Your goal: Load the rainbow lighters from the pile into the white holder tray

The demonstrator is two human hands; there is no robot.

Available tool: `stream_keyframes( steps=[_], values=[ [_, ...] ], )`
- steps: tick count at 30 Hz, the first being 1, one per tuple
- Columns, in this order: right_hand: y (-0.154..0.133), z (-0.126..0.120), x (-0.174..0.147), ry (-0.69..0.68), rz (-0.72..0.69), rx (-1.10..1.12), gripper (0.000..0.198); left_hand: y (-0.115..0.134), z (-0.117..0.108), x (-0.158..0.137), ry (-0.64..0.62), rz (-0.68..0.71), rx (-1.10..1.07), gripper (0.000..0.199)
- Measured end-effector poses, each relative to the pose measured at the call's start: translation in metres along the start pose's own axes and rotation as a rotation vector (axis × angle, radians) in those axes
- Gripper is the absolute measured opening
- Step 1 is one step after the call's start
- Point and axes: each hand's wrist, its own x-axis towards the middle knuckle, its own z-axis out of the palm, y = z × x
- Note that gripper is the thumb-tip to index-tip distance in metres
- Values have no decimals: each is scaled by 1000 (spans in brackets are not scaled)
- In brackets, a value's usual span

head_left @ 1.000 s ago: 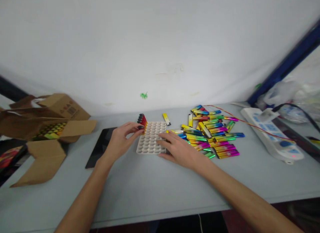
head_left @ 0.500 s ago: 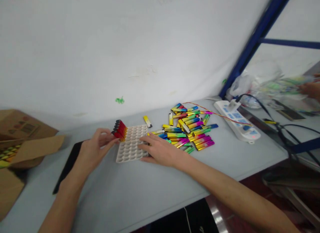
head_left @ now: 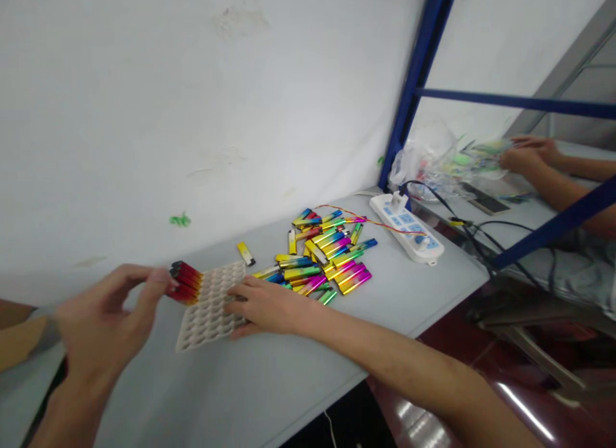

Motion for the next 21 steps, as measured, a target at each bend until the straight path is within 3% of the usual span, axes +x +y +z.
stream_keyframes(
  steps=[4, 9, 13, 15, 18, 21],
  values=[
    [-2, -5, -2, 31, 0, -41, 51, 44, 48, 41, -324, 111, -121, 30],
    [-6, -32, -8, 80, -57, -39, 52, 79, 140, 91, -639, 287, -210, 37],
    [-16, -55, -10, -32, -162, 52, 59, 100, 208, 111, -750, 519, -96, 30],
    [-24, -62, -10, -12, -196, 106, 65, 108, 233, 113, -775, 571, -67, 28],
    [-34, -67, -6, -35, -232, 154, 57, 114, 254, 111, -797, 592, -59, 28],
    [-38, -66, 3, -161, -352, 288, 40, 109, 258, 109, -817, 594, -58, 29]
  ],
)
